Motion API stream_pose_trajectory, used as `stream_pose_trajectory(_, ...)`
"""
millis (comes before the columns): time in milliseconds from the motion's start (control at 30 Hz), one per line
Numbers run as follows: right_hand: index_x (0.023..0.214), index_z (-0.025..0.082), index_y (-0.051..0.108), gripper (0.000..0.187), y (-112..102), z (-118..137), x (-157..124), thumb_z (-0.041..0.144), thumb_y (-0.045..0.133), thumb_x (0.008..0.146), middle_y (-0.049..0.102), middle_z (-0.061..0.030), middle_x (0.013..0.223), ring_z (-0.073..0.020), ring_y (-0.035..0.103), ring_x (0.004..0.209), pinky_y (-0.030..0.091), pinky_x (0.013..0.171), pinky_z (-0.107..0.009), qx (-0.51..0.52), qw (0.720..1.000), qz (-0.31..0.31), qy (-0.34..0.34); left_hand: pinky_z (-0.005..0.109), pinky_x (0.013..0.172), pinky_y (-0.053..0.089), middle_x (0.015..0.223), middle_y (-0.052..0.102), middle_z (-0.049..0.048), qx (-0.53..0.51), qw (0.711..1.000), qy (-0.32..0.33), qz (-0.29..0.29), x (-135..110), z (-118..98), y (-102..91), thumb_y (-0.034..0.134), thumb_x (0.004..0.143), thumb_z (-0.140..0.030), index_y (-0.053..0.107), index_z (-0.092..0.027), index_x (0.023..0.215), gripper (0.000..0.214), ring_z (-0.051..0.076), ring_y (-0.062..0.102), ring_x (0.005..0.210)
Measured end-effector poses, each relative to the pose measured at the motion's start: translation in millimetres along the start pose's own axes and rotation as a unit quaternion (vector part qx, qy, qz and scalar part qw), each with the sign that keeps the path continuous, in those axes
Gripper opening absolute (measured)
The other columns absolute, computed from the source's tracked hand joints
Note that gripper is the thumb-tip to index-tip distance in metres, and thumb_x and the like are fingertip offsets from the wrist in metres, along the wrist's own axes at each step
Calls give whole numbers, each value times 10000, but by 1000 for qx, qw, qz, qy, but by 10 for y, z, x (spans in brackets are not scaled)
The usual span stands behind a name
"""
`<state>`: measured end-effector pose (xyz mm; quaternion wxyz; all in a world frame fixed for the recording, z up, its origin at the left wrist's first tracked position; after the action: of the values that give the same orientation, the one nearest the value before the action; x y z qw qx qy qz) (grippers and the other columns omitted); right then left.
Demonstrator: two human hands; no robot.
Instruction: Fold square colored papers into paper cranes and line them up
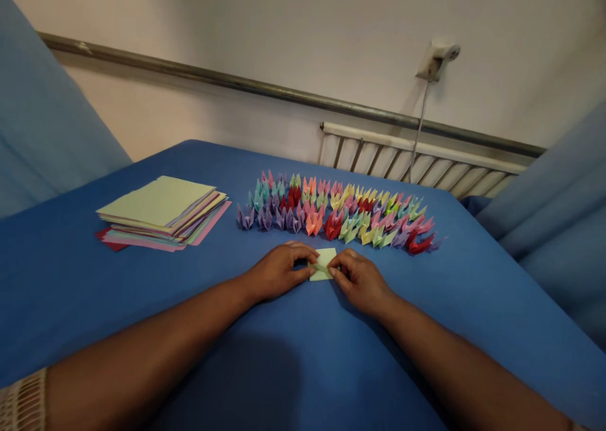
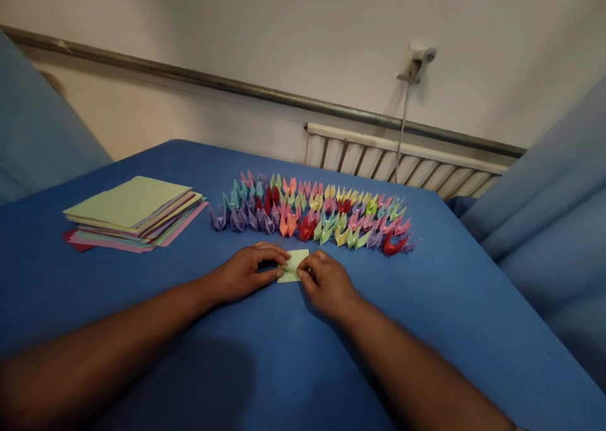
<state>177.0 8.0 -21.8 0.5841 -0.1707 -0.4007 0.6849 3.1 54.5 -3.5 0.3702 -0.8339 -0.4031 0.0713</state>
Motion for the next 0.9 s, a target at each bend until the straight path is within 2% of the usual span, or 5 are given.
stream_pose_trajectory(200,790,194,596,42,0,2,-13,189,596,832,529,4,793,-122,525,684,395,650,-254,5,1000,15,11,402,965,403,1110,681,48,46,999,-5,-24,44,79,48,623,801,-254,696,-218,765,89,246,586,1074)
stream_pose_trajectory(500,782,182,594,79,-32,-33,8,187,573,858,574,-29,826,-158,557,753,410,711,-286,-87,995,-7,54,410,957,415,1132,674,69,130,989,-48,-52,78,50,56,618,799,-237,621,-186,675,134,252,571,1085)
stream_pose_trajectory(633,967,173,628,124,-36,34,-29,155,552,871,594,-57,931,-170,574,824,437,747,-289,-98,995,1,18,400,949,424,1121,674,64,150,987,-42,-51,80,53,65,614,808,-218,606,-183,689,125,241,568,1075)
stream_pose_trajectory(733,1143,205,628,266,-27,136,-66,164,493,918,602,-70,1006,-180,571,867,445,750,-294,-125,991,34,-47,394,951,422,1133,662,66,170,984,-18,-50,65,29,60,613,822,-205,634,-182,770,61,234,556,1082)
stream_pose_trajectory(900,1053,206,698,260,-56,165,-66,211,459,953,623,-81,962,-196,553,865,451,751,-316,-163,982,49,-80,413,976,378,1132,659,46,236,967,92,15,-39,-196,108,546,901,-223,684,-207,990,165,239,520,1115)
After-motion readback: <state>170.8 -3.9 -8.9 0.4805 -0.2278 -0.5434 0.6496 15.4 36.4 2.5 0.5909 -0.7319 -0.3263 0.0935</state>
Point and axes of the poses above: each hand's wrist, its own x-axis towards the middle knuckle, its own y-axis out of the palm, z = x × y, the point moved 4 cm from there along x, towards the middle knuckle
